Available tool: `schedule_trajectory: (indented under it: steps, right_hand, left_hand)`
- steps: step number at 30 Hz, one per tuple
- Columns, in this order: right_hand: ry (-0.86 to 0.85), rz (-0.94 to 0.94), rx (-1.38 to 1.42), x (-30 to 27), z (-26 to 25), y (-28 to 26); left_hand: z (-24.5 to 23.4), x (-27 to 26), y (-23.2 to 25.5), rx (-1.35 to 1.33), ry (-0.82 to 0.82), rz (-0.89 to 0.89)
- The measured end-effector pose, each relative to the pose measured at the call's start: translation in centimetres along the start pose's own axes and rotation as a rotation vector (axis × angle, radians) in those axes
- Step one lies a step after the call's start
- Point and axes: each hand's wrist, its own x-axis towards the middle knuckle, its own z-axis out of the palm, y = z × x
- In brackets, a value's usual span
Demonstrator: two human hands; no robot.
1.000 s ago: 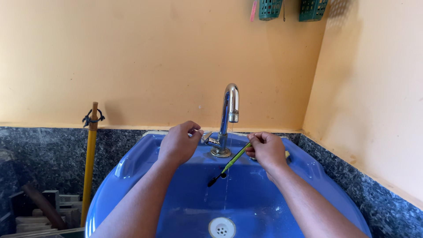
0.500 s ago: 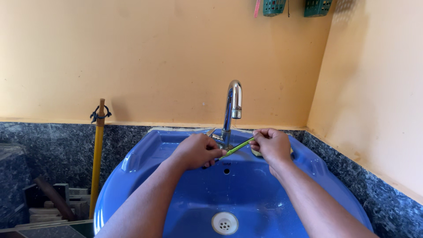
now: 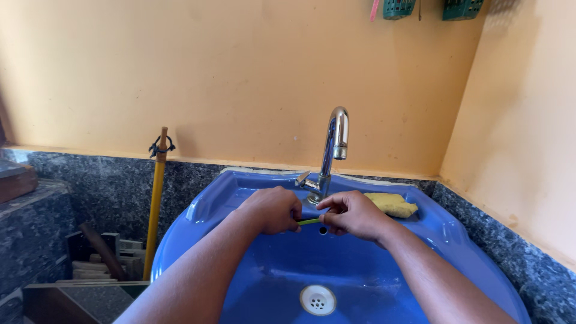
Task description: The person cleans a blue pedestal sink using a yellow sponge and a green toothbrush. They scrub the sink basin, the faucet, and the white pedestal base, rinsing the sponge and toothbrush under running water as needed.
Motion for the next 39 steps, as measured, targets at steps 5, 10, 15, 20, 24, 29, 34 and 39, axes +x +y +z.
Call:
schedule_trajectory:
  steps: [5, 10, 15, 20, 24, 29, 34, 39]
  right_hand:
    - [-0.071, -0.056, -0.472, -0.1, 1.5, -0.7]
    - [0.173, -0.03, -0.637, -0.8, 0.9, -0.8]
    - [0.102, -0.043, -0.575, -1.9, 2.2, -3.3]
    - [0.154, -0.101, -0.724, -4.4, 5.2, -7.1]
    - [0.078, -0.007, -0.71, -6.0, 7.3, -7.5]
    - [-0.063, -0.056, -0.544, -9.1, 8.2, -8.4]
    - [-0.095, -0.17, -0.618, -14.5, 7.8, -10.2]
    - [-0.078, -0.218, -0.725, -19.2, 4.5, -10.4]
  left_hand:
    - [-0.3, -1.7, -0.4, -0.08, -0.009, 0.007]
    - [-1.8, -4.4, -1.6, -0.122, 0.248, -0.158]
    - [-3.2, -8.3, -3.5, -0.29, 0.521, -0.388]
    - [-3.2, -11.9, -6.3, -0.52, 0.759, -0.645]
    - [-2.2, -13.2, -7.9, -0.516, 0.759, -0.733]
    - [-0.6, -14.2, -6.6, -0.506, 0.682, -0.747]
    - [-0.9, -16.0, -4.0, -0.416, 0.612, -0.702]
    - [-1.3, -17.8, -1.7, -0.38, 0.552, -0.616]
